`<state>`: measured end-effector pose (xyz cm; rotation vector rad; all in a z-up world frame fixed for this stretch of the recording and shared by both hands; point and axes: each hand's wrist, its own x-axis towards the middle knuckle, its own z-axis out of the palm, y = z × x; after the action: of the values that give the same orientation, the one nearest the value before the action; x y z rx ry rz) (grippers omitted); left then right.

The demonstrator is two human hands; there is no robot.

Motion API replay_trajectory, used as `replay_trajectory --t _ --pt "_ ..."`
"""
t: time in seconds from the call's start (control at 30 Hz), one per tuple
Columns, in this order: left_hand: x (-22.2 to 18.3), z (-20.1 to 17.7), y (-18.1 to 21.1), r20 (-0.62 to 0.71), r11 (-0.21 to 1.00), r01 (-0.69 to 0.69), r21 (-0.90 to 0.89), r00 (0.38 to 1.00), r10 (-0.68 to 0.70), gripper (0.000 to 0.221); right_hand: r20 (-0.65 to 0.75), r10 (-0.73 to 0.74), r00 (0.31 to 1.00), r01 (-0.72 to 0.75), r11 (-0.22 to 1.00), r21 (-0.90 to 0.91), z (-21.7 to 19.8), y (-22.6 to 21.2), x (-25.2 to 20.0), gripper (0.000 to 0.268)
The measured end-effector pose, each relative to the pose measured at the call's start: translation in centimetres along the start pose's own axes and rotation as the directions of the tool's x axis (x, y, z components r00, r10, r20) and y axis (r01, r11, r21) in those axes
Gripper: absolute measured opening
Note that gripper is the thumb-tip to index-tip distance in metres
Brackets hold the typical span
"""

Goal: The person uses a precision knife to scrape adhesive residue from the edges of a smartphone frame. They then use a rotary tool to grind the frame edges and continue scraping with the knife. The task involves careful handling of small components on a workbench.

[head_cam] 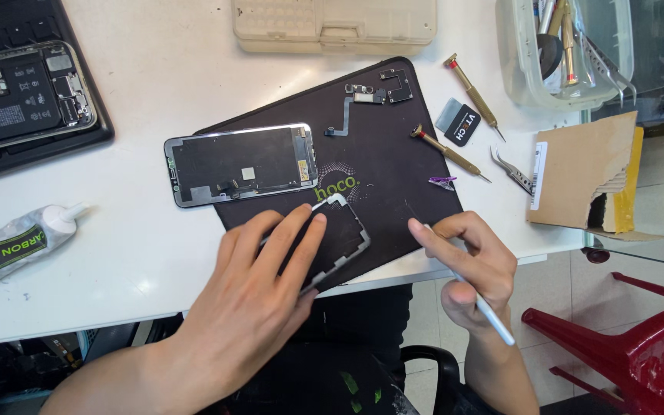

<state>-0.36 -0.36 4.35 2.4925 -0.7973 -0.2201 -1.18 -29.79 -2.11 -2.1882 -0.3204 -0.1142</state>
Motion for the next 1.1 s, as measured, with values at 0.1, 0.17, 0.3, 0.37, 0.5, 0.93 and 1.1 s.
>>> replay_trajectory --t 0.1,0.17,0.3,0.37,0.5,0.93,1.1 --pt "0.3 -0.1 -1.1 0.095 0.997 -0.071 -0.002 0.993 0.071 0.074 -0.064 0.009 0.998 0.000 0.989 0.145 0.6 -0.9 -0.6 0.041" --pt "0.6 0.5 -1.1 0.033 0.995 -0.101 -0.016 0.994 0.101 0.075 -0.096 -0.006 0.995 0.041 0.929 0.368 1.3 -2.1 -0.4 0.026" --pt "1.0 1.8 -0.8 -0.137 0.992 -0.106 0.065 0.984 0.114 0.074 -0.125 -0.155 0.980 0.162 0.986 0.049 2.9 -3.7 0.7 0.021" --pt "1.2 2.5 -0.9 -0.159 0.992 -0.110 0.055 0.980 0.117 0.071 -0.101 -0.237 0.966 0.233 0.971 -0.051 3.2 -4.3 1.1 0.028" --pt "1.4 3.7 -0.9 -0.152 0.976 -0.124 0.179 0.977 0.152 0.063 -0.109 -0.252 0.961 0.234 0.959 -0.158 3.8 -5.0 1.1 0.027" --pt "1.3 4.6 -1.0 -0.138 0.993 -0.082 0.089 0.986 0.094 0.059 -0.061 -0.283 0.957 0.263 0.938 -0.226 4.3 -4.9 1.1 0.023" --pt "1.3 4.3 -1.1 -0.148 0.994 -0.079 0.080 0.985 0.090 0.059 -0.053 -0.293 0.955 0.271 0.928 -0.255 4.3 -5.0 1.1 0.022"
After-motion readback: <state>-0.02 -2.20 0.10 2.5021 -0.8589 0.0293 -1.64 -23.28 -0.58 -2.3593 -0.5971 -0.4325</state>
